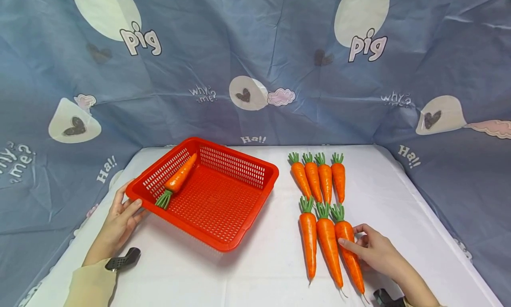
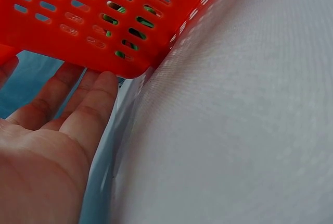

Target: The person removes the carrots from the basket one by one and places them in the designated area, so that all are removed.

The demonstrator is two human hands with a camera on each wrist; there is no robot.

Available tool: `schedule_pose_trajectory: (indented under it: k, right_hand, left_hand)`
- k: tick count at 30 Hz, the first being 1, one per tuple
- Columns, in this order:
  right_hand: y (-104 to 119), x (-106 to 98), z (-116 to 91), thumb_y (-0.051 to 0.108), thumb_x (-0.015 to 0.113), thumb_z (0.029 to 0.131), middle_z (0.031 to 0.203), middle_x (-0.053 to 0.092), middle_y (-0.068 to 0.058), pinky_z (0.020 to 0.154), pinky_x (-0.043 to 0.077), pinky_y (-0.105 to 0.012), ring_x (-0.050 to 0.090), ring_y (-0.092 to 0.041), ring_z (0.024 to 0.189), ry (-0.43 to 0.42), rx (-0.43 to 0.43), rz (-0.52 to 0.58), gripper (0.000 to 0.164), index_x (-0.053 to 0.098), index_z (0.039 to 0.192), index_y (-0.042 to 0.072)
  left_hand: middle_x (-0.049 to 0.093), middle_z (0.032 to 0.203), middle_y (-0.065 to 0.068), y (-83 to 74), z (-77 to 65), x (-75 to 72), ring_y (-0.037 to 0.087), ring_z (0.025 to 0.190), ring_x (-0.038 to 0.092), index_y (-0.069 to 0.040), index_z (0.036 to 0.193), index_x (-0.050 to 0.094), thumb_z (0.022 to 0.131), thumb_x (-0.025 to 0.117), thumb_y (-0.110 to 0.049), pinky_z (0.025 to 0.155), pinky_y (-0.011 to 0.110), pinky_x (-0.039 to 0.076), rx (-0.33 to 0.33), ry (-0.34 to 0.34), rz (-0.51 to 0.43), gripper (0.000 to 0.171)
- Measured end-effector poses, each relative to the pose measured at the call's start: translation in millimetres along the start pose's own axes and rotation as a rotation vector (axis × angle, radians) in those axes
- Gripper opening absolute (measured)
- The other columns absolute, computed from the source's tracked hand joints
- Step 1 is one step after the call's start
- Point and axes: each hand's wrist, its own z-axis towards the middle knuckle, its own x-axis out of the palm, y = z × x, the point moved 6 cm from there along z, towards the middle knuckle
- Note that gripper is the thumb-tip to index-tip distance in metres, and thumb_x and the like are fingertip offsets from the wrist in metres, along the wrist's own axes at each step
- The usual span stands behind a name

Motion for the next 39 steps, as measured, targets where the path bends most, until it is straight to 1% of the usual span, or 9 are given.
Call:
schedule_pose_trajectory:
  k: [4, 11, 16, 18, 21, 27, 35, 39]
  right_hand:
    - [3, 2, -1, 0.050, 0.070, 0.102, 0.090, 0.062, -0.004, 0.059, 0.056, -0.030, 0.061, -0.018, 0.069, -0.001, 0.012, -0.008, 0.067, 0.049, 0.137, -0.003]
    - [5, 4, 2, 0.053, 0.071, 0.101, 0.090, 0.062, -0.004, 0.062, 0.061, -0.032, 0.063, -0.018, 0.073, -0.007, 0.025, -0.040, 0.073, 0.049, 0.137, -0.006]
    - [9, 6, 4, 0.052, 0.072, 0.100, 0.090, 0.063, -0.005, 0.062, 0.061, -0.032, 0.063, -0.018, 0.072, -0.001, 0.007, -0.039, 0.073, 0.049, 0.137, -0.006]
    - [11, 7, 5, 0.052, 0.072, 0.100, 0.090, 0.063, -0.005, 0.063, 0.062, -0.033, 0.063, -0.018, 0.073, 0.007, -0.010, -0.039, 0.073, 0.049, 0.137, -0.007]
    - [11, 8, 5, 0.052, 0.073, 0.100, 0.089, 0.062, -0.006, 0.065, 0.064, -0.033, 0.064, -0.018, 0.074, 0.016, -0.009, -0.030, 0.074, 0.048, 0.137, -0.007]
    - [7, 5, 4, 0.051, 0.071, 0.102, 0.087, 0.061, -0.005, 0.069, 0.066, -0.034, 0.064, -0.018, 0.080, 0.033, 0.002, -0.011, 0.077, 0.045, 0.141, -0.009]
    - [5, 0, 3, 0.051, 0.070, 0.102, 0.087, 0.063, -0.004, 0.068, 0.065, -0.032, 0.065, -0.017, 0.078, 0.030, -0.005, -0.026, 0.078, 0.045, 0.142, -0.010]
    - [5, -2, 3, 0.049, 0.070, 0.103, 0.086, 0.064, -0.005, 0.067, 0.065, -0.032, 0.066, -0.017, 0.078, 0.030, -0.029, -0.026, 0.076, 0.045, 0.143, -0.011]
  left_hand:
    - [0.055, 0.148, -0.006, -0.4, -0.3, 0.6, 0.005, 0.125, 0.066, -0.028, 0.166, 0.026, 0.110, 0.054, -0.004, 0.097, 0.021, 0.061, 0.000, 0.000, -0.002, 0.067]
    - [0.054, 0.148, -0.006, -0.9, -0.4, 1.0, 0.005, 0.125, 0.066, -0.027, 0.166, 0.026, 0.110, 0.054, -0.003, 0.097, 0.021, 0.061, -0.005, 0.000, -0.007, 0.067]
    - [0.054, 0.149, -0.006, -1.7, -0.8, 0.6, 0.005, 0.125, 0.066, -0.028, 0.166, 0.026, 0.110, 0.054, -0.003, 0.097, 0.021, 0.061, -0.002, -0.003, -0.011, 0.067]
    - [0.054, 0.148, -0.006, -1.4, -0.9, 0.3, 0.004, 0.125, 0.066, -0.028, 0.166, 0.026, 0.110, 0.054, -0.004, 0.097, 0.021, 0.061, -0.009, -0.007, -0.005, 0.067]
    - [0.053, 0.148, -0.007, -0.7, -1.1, 0.1, 0.003, 0.124, 0.066, -0.030, 0.166, 0.026, 0.110, 0.055, -0.006, 0.097, 0.020, 0.061, -0.025, -0.012, 0.013, 0.067]
    - [0.049, 0.150, -0.006, -0.3, 0.0, 0.4, 0.001, 0.125, 0.065, -0.031, 0.167, 0.024, 0.111, 0.055, -0.007, 0.099, 0.021, 0.060, -0.036, -0.004, 0.030, 0.068]
    - [0.050, 0.149, -0.005, -0.6, 0.1, 1.4, 0.002, 0.124, 0.065, -0.030, 0.166, 0.025, 0.110, 0.055, -0.005, 0.097, 0.019, 0.060, -0.023, -0.005, 0.009, 0.068]
    - [0.051, 0.149, -0.005, -0.3, 0.1, 0.8, 0.002, 0.125, 0.065, -0.030, 0.166, 0.025, 0.110, 0.055, -0.005, 0.097, 0.020, 0.060, -0.024, -0.006, 0.006, 0.068]
